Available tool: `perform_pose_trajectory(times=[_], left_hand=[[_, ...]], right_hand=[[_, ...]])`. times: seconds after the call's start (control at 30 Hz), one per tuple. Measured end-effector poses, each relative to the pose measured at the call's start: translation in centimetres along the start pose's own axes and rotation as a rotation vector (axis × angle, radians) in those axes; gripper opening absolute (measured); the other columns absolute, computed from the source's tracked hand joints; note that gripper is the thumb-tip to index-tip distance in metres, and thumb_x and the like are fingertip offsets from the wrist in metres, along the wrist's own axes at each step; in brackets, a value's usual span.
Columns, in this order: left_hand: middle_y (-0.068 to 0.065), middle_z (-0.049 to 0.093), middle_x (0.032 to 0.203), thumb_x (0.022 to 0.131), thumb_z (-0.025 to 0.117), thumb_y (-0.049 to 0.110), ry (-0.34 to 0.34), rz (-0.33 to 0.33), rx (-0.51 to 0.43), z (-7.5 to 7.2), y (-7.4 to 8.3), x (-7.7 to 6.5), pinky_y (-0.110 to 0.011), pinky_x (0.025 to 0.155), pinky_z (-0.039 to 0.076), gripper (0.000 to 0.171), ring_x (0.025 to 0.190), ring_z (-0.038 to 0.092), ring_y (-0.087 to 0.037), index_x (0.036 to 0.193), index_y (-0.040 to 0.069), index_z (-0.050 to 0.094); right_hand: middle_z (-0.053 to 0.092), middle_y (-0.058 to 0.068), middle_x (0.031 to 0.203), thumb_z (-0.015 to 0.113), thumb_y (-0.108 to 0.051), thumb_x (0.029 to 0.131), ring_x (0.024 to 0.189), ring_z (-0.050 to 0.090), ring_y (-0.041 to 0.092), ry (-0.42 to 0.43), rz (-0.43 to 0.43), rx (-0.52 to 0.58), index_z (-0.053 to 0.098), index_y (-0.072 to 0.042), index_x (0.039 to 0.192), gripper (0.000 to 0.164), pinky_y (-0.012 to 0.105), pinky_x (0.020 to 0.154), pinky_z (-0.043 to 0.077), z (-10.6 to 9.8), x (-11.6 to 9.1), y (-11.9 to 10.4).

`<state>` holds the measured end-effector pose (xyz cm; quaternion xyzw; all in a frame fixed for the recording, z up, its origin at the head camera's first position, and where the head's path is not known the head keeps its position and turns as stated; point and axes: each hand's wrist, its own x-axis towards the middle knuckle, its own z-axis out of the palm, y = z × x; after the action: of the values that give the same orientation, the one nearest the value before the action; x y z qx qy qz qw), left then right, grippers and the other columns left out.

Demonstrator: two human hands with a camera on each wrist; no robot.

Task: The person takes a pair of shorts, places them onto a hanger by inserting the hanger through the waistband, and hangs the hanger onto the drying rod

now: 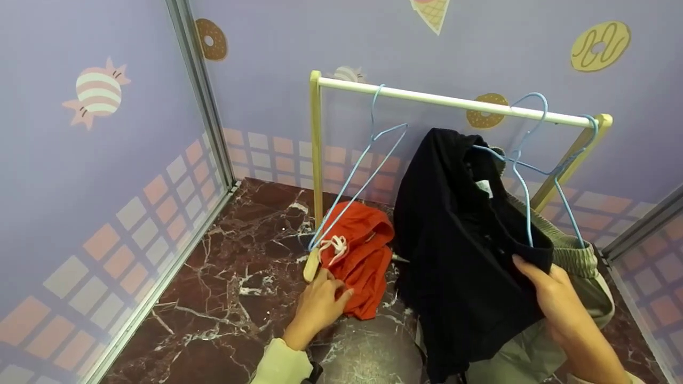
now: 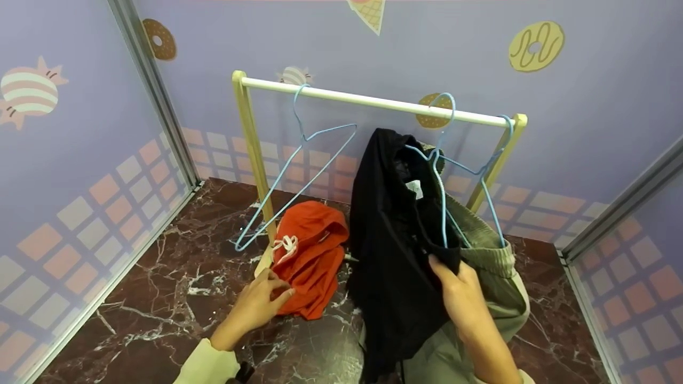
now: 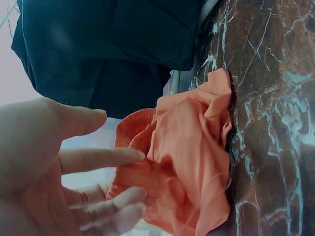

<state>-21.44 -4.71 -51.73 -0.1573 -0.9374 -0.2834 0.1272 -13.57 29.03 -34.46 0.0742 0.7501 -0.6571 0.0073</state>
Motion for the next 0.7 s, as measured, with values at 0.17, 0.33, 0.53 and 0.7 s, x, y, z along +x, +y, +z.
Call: perform_pose_trajectory(times=[0.17,0.33,0.53,0.7], left_hand=[[-0.001,0.049,0.085,0.081,0.067,0.031,0.012,0.047,-0.049,-0.2,0.4,-0.1,-0.032,0.058,0.042,0.025,0.064,0.051,-0.018,0.099,0.014,0.063],[0.001,0.050,0.083,0.076,0.073,0.017,0.050,0.063,-0.078,-0.3,0.8,0.0,-0.032,0.060,0.042,0.039,0.066,0.051,-0.016,0.109,0.013,0.054],[0.002,0.051,0.073,0.073,0.074,0.012,0.117,0.088,-0.130,-0.5,1.3,0.0,-0.029,0.060,0.039,0.040,0.062,0.046,-0.012,0.109,0.008,0.056],[0.002,0.051,0.070,0.072,0.073,0.013,0.126,0.090,-0.154,-0.8,1.8,0.1,-0.026,0.060,0.039,0.039,0.063,0.045,-0.011,0.107,0.007,0.056]], right_hand=[[0.066,-0.006,0.091,0.048,-0.029,0.094,0.080,0.066,0.015,-0.024,-0.021,0.021,0.054,-0.018,0.117,0.026,0.032,0.069,0.053,0.1,0.4,-0.1],[0.065,-0.006,0.095,0.045,-0.031,0.096,0.083,0.066,0.015,-0.086,-0.009,0.037,0.050,-0.015,0.120,0.030,0.033,0.071,0.053,0.1,0.8,0.1],[0.066,-0.004,0.093,0.044,-0.033,0.096,0.082,0.066,0.017,-0.110,0.022,0.019,0.052,-0.014,0.116,0.029,0.035,0.070,0.053,0.0,1.0,0.3],[0.065,-0.005,0.095,0.043,-0.036,0.096,0.084,0.066,0.017,-0.133,0.043,-0.006,0.050,-0.013,0.119,0.033,0.035,0.073,0.053,0.1,1.1,0.6]])
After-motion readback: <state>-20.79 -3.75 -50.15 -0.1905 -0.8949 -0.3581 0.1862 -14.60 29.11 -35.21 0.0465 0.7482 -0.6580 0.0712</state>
